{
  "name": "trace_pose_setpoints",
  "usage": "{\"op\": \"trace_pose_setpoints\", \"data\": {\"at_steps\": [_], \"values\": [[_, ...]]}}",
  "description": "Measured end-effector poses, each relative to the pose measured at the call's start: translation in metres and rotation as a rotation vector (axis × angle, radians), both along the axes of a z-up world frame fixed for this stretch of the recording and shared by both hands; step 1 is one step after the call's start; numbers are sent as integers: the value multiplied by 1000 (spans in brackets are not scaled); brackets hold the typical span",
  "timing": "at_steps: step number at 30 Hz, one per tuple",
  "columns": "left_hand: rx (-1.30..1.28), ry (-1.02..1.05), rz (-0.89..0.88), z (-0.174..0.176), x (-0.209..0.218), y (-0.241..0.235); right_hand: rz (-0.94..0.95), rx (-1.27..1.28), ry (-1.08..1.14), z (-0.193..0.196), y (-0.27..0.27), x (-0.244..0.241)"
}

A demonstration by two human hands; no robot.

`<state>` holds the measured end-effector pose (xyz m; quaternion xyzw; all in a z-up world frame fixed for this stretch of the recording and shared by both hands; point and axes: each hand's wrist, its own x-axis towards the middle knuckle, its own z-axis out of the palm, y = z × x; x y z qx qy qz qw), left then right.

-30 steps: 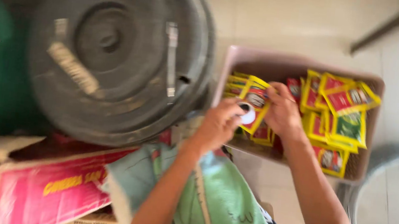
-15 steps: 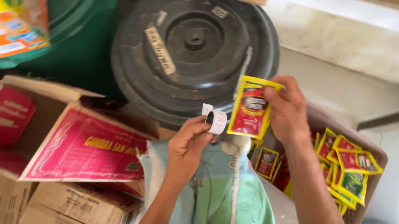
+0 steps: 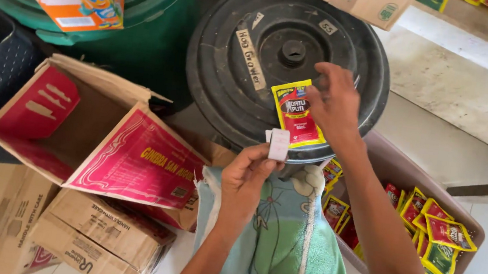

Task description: The person writes on a roll of labels using a pen and handles several small condiment packets from a plastic basket.

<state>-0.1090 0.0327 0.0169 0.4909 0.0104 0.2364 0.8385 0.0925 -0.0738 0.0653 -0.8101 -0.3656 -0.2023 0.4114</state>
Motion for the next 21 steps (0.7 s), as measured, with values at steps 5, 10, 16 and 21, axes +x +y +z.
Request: {"op": "trace_pose_setpoints", "data": {"at_steps": [5,10,16,21], "values": [[-191,118,-15,6,-4,2,92,58,121,18,-34,-66],[-255,151,28,5,-11,-13,228,55,404,12,-46,-128],[-177,102,112,15,-27,-32,337,382,633,-6,-43,-146],[52,92,135,41,-45,-28,454,416,632,-4,-54,-145]]}}
